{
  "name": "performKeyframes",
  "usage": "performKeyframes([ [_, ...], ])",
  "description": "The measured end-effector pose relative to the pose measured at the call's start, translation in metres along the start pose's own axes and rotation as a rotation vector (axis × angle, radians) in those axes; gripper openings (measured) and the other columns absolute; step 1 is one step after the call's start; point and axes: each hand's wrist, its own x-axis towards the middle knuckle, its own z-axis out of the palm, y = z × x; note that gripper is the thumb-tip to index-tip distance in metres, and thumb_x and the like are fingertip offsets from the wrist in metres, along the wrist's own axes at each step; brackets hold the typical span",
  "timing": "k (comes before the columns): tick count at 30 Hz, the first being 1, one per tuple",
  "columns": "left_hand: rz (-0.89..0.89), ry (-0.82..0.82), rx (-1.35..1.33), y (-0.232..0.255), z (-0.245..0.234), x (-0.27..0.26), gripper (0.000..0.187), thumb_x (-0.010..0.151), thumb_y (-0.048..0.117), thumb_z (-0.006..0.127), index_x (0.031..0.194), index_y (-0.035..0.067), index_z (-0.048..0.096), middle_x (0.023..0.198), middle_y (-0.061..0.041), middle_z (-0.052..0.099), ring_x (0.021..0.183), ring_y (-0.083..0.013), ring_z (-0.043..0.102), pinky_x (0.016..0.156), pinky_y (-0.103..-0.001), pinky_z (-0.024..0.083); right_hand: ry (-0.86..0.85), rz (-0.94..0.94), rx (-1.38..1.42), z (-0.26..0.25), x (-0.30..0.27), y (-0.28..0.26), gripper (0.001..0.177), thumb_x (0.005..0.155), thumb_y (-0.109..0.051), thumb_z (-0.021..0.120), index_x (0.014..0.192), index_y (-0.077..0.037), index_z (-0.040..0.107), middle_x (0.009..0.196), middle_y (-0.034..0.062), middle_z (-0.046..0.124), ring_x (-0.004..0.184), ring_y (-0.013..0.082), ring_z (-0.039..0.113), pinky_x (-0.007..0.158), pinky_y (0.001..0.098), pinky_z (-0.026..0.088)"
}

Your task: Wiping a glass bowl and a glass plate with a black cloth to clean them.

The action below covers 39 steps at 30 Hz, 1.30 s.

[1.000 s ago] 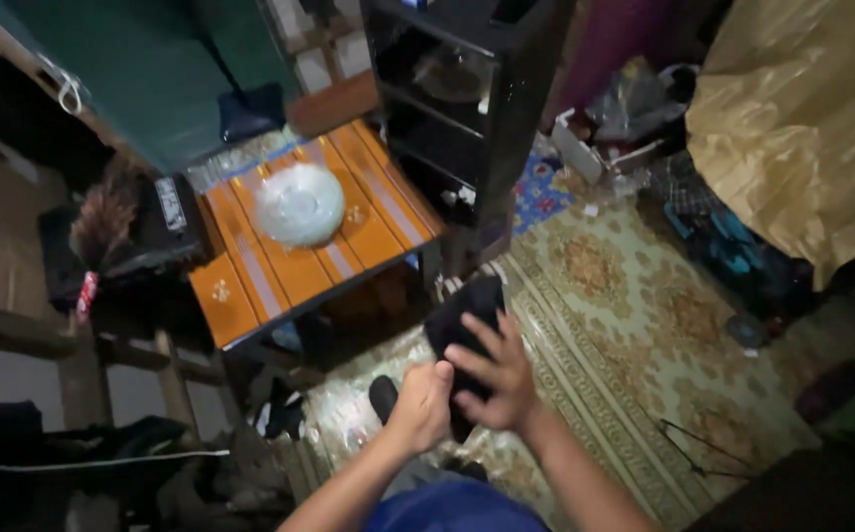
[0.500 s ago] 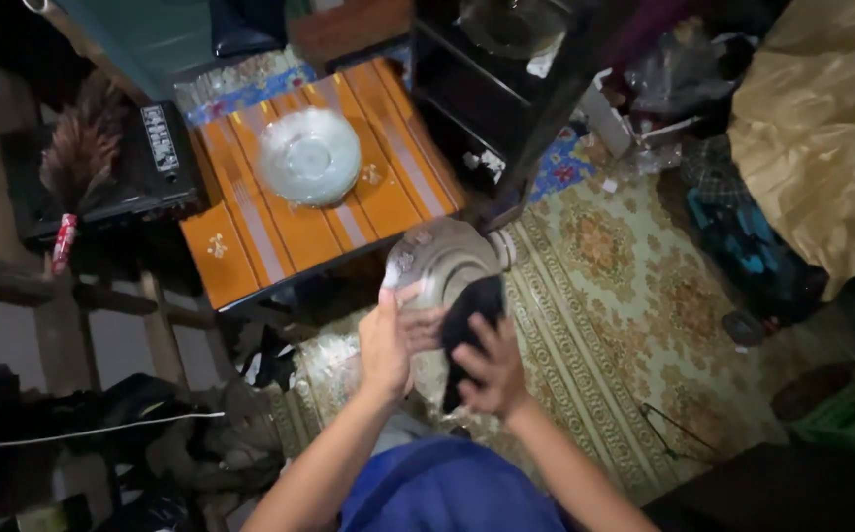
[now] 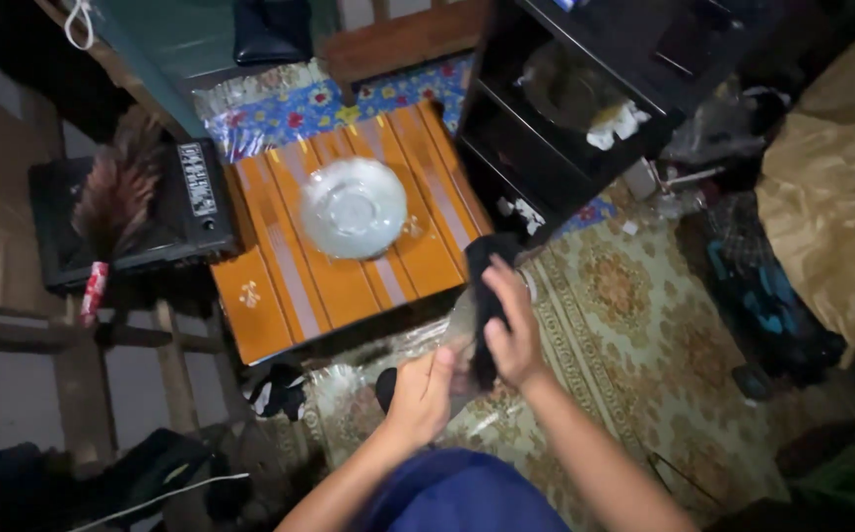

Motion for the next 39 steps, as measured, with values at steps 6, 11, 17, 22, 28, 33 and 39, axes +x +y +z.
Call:
performKeyframes([
  [6,-0.066,0.128,-0.333,0.023,-0.034,0.046,0.052,0.104,0.038,0.036,0.129,0.001,0.065,0.091,-0.005,0.077,0.075,-0.0105,0.073,0.069,-0.031,0.062,0.131,0.564,0.475,0.043,0.023,-0.028,0.068,0.103,-0.037,0.041,0.161,-0.003,0.026,0.164,0.0247,0.034,0.141,0.0431,0.042,0.115,0.0477,0.032],
  [11,0.029,0.241,-0.075,-0.008,-0.059,0.073,0.051,0.114,0.035,0.04,0.11,-0.007,0.069,0.077,-0.011,0.068,0.069,-0.0116,0.058,0.063,-0.03,0.051,-0.054,-0.013,-0.08,0.05,0.061,-0.027,0.064,0.109,-0.039,0.047,0.158,-0.002,0.031,0.166,0.0256,0.029,0.154,0.0475,0.03,0.13,0.0532,0.019],
  [17,0.135,0.079,-0.049,0.079,-0.071,0.091,0.05,0.109,0.035,0.041,0.125,-0.002,0.07,0.081,-0.006,0.075,0.073,-0.0094,0.069,0.071,-0.027,0.058,0.1,0.101,0.066,0.035,0.107,0.016,0.066,0.106,-0.049,0.042,0.156,-0.007,0.041,0.168,0.0215,0.035,0.156,0.0367,0.036,0.131,0.0452,0.026],
  [22,0.281,0.163,-0.051,0.084,-0.054,0.11,0.048,0.111,0.032,0.04,0.132,-0.001,0.068,0.084,-0.004,0.077,0.072,-0.0104,0.07,0.07,-0.027,0.058,0.23,0.483,0.514,0.04,0.083,0.005,0.078,0.104,-0.05,0.044,0.161,-0.002,0.024,0.165,0.0266,0.03,0.151,0.0374,0.032,0.123,0.0469,0.025],
  [28,0.321,0.159,0.012,0.087,-0.02,0.121,0.035,0.111,0.024,0.048,0.117,-0.001,0.071,0.073,-0.011,0.068,0.06,-0.0165,0.068,0.061,-0.032,0.055,0.018,-0.18,-0.006,-0.015,0.097,0.036,0.06,0.119,-0.041,0.046,0.163,-0.009,0.023,0.173,0.0251,0.026,0.164,0.0428,0.029,0.139,0.0586,0.012],
  [33,0.474,0.136,0.088,0.144,0.025,0.125,0.036,0.112,0.021,0.048,0.134,-0.002,0.065,0.086,-0.017,0.072,0.073,-0.0214,0.073,0.069,-0.033,0.057,0.108,-0.209,0.159,-0.07,0.151,0.093,0.066,0.105,-0.055,0.044,0.158,-0.016,0.041,0.17,0.0222,0.03,0.159,0.0368,0.036,0.134,0.0472,0.028],
  [39,0.622,0.31,0.134,0.159,0.07,0.151,0.036,0.116,0.02,0.044,0.14,-0.002,0.058,0.107,-0.021,0.075,0.089,-0.0265,0.078,0.081,-0.035,0.06,0.106,0.309,0.736,-0.077,0.116,0.091,0.08,0.106,-0.05,0.045,0.165,-0.005,0.013,0.164,0.0245,0.029,0.147,0.0329,0.037,0.122,0.0414,0.03],
])
